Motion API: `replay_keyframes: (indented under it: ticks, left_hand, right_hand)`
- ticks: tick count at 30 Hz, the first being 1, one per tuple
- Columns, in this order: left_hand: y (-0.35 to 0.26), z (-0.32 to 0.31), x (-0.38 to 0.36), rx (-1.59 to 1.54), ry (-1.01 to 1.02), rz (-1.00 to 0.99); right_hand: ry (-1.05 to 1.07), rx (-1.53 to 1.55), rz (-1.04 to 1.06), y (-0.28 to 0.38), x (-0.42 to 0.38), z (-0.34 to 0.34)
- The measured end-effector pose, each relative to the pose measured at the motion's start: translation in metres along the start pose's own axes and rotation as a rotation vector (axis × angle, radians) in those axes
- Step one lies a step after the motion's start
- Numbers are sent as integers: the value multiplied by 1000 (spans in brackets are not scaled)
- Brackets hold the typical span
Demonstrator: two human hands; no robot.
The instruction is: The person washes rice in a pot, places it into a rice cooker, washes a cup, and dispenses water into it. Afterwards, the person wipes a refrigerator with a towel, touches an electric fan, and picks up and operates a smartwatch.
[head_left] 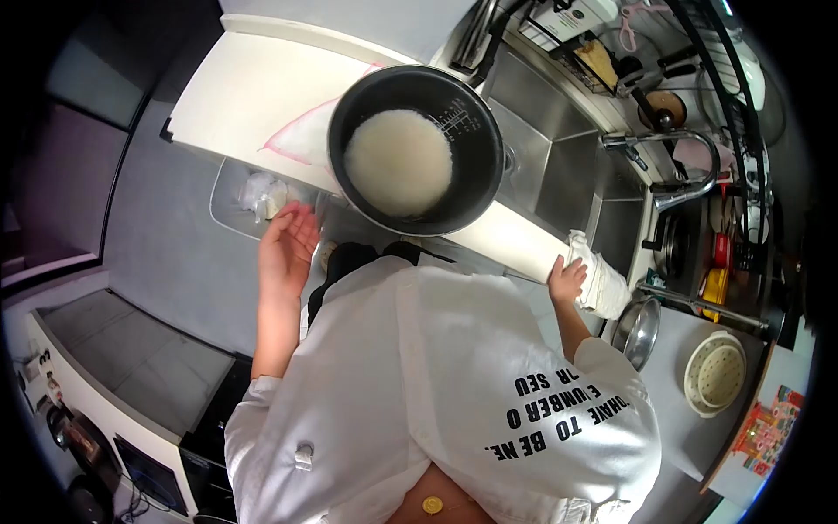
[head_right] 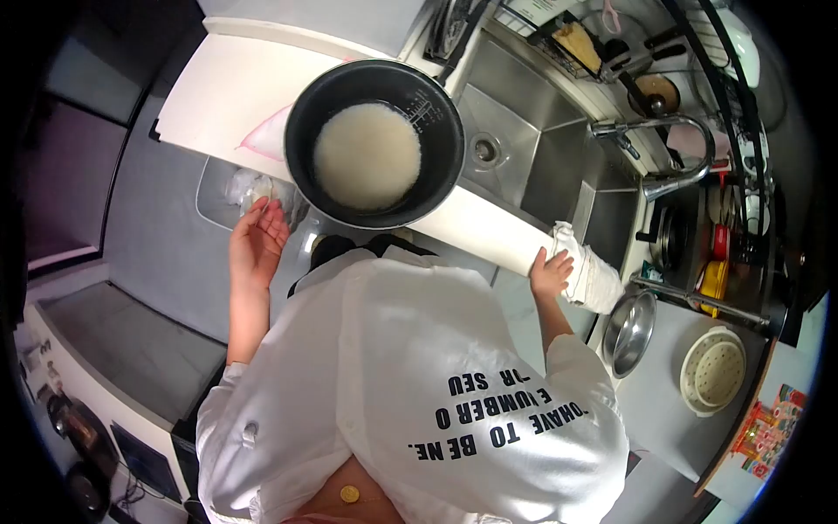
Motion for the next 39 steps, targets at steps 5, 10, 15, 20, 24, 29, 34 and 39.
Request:
replay_keyframes:
  ticks: [5, 10, 15, 20, 24, 29, 34, 39]
  left_hand:
    - [-11, -25, 18, 78, 17, -19]
    - [-39, -63, 31, 219, 67, -186]
    - [-51, -101, 29, 308, 99, -295]
    - [-51, -165, 25, 611, 301, -531]
    - [-27, -185, 23, 871, 369, -472]
    - [-35, -192, 18, 1043, 388, -528]
    - [-34, -191, 21, 1153, 349, -559]
    - [-37, -183, 28, 1127, 228, -607]
  right_hand:
    - [-224, 95, 185, 38, -34, 32]
    - [-196, 195, 424, 80, -51, 62]
    - [742, 1275, -87, 109, -43, 10]
    - [1235, 1607, 166, 233, -149, 74]
    - [523, 1243, 861, 291, -165, 94]
    - [1364, 1729, 193, 347, -147, 8]
    - [2427, 1452, 357, 483, -157, 32]
    - [2495, 1406, 326, 509, -161, 41]
Point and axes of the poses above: each hand's wrist, its own x-axis towards the middle knuckle, its own z-axis out of the back of the hand, y = z × x, the point moved 10 cm from there along x, towards the middle knuckle, and after that the axes turned 13 degrees about -z, right-handed, at the moved point
